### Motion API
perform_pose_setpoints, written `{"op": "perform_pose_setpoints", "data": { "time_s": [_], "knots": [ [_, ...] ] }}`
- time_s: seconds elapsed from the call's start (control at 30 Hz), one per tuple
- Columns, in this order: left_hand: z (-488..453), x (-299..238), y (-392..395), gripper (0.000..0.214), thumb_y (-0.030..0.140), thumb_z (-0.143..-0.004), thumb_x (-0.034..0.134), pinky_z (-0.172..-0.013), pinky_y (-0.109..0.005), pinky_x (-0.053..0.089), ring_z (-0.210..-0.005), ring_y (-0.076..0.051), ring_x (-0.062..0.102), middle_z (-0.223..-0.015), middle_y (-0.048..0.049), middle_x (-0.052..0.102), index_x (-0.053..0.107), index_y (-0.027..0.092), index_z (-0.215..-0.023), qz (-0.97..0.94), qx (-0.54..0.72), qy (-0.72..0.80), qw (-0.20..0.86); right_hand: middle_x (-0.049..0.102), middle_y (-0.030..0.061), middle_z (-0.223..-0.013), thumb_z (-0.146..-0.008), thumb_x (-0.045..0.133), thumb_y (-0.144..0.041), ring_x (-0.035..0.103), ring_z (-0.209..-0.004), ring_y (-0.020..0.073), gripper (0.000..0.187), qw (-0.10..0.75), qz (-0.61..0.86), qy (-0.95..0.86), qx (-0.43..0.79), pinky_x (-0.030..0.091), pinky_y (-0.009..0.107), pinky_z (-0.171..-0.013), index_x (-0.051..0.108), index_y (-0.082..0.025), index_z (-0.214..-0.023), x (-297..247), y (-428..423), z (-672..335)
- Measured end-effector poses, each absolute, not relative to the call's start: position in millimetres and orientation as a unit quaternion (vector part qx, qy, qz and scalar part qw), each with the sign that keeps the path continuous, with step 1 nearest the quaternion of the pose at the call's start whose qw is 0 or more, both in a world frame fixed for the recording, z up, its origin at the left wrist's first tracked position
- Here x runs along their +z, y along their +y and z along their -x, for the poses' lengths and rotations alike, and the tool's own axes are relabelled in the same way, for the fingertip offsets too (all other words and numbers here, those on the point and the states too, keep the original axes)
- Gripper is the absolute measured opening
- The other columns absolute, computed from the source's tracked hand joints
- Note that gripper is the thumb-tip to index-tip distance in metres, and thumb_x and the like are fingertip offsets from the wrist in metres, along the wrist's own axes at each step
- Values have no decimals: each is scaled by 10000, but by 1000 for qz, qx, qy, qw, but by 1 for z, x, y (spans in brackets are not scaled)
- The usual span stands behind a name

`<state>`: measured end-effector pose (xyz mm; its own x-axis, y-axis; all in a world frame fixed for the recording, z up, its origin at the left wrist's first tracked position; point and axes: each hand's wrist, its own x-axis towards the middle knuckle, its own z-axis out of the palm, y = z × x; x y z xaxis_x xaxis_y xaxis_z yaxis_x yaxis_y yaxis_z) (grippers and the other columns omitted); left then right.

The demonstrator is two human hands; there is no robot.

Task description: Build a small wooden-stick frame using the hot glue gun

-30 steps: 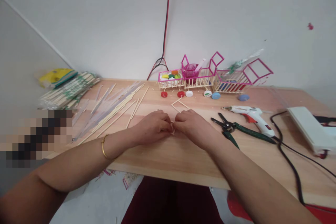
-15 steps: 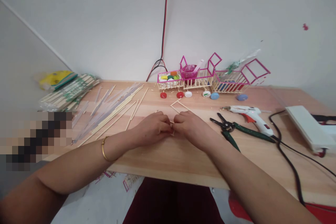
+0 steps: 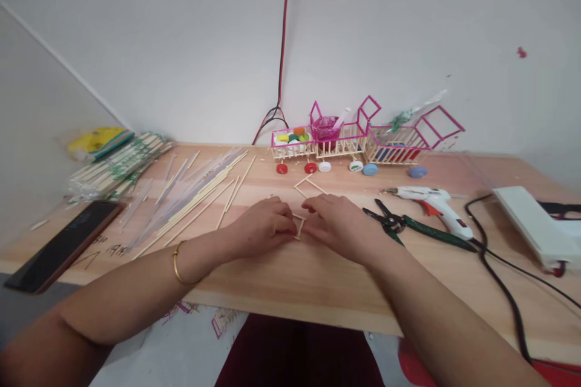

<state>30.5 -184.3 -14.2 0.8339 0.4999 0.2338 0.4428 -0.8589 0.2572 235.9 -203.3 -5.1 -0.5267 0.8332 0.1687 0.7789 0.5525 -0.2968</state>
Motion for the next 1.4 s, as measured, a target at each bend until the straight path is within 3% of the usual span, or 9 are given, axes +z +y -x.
{"op": "perform_pose_setpoints", "data": {
  "time_s": [0.13, 0.4, 0.73, 1.03, 1.4],
  "knots": [
    [-31, -17, -184, 172, 304, -828, 521, -750, -283, 357, -782, -137, 499, -816, -24, 603, 673, 226, -818, -954, 153, 242, 90, 609, 84, -1064, -678, 643, -405, 561, -954, 240, 477, 132, 480, -858, 126, 444, 362, -800, 539, -187, -1089, -9, -209, -230],
    [-31, -22, -181, 198, 323, -846, 496, -738, -277, 344, -776, -133, 486, -812, -21, 599, 687, 273, -822, -960, 156, 220, 70, 622, 74, -1023, -683, 633, -373, 570, -909, 220, 415, 132, 489, -850, 147, 439, 328, -763, 559, -179, -1042, -6, -208, -223],
    [-31, -16, -182, 162, 259, -829, 517, -766, -285, 380, -803, -139, 518, -839, -31, 618, 676, 224, -832, -953, 159, 235, 103, 630, 77, -961, -704, 614, -347, 569, -852, 218, 338, 132, 472, -861, 140, 423, 332, -721, 575, -189, -1001, -5, -209, -223],
    [-19, -3, -164, 186, 197, -846, 459, -738, -245, 446, -809, -119, 561, -900, -43, 635, 620, 164, -935, -759, 470, 423, 155, 624, 60, -991, -679, 639, -446, 563, -884, 227, 467, 141, 483, -853, 140, 430, 352, -759, 530, -202, -1062, -8, -210, -222],
    [-16, -6, -154, 177, 198, -807, 501, -720, -247, 463, -788, -121, 582, -897, -33, 652, 634, 166, -920, -712, 490, 466, 188, 625, 78, -992, -702, 622, -384, 574, -882, 235, 401, 154, 485, -851, 134, 437, 355, -750, 537, -196, -1045, -11, -212, -219]
  ]
}}
